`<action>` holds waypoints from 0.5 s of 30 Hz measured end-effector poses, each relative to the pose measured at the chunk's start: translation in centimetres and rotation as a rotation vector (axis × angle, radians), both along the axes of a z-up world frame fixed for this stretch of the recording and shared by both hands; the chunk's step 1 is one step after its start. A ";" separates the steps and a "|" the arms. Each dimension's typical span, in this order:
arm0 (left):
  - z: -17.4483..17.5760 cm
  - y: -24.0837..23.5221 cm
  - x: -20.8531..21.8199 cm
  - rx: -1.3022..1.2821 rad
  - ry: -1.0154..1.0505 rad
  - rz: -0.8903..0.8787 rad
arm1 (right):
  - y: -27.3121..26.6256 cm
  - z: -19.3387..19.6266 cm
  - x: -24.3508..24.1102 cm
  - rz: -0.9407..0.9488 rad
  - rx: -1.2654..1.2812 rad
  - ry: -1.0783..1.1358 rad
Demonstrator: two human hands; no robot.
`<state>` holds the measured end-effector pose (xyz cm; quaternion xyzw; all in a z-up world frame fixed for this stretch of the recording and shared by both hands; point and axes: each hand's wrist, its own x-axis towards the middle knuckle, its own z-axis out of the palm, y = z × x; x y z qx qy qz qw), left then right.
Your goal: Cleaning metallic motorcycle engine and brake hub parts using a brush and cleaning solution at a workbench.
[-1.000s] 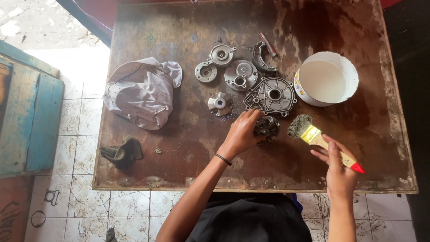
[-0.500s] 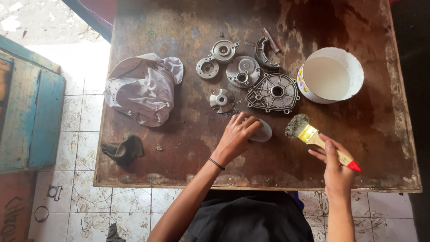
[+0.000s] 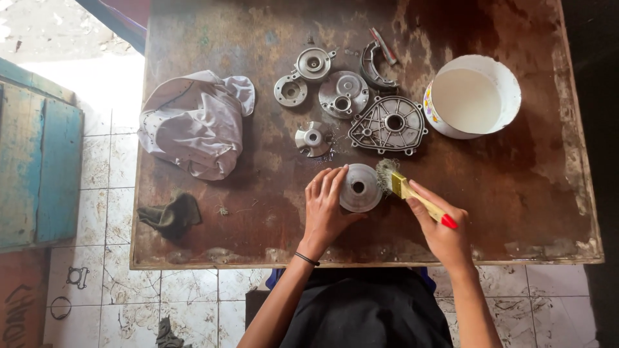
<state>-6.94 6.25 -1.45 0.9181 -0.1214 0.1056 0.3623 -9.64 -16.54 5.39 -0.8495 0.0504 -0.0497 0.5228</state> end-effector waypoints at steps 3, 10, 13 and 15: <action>-0.6 -0.2 -0.4 -0.034 0.040 0.037 | 1.5 0.8 1.5 0.102 -0.174 -0.112; -0.8 -0.6 -1.0 -0.044 0.123 0.121 | 3.5 -2.3 3.6 0.204 -0.202 -0.317; -1.1 -0.8 -1.2 -0.077 0.058 0.124 | 4.3 -3.1 2.9 0.232 -0.277 -0.332; -1.8 -0.8 -1.2 -0.062 -0.022 0.125 | 4.8 -2.0 2.1 0.348 -0.353 -0.415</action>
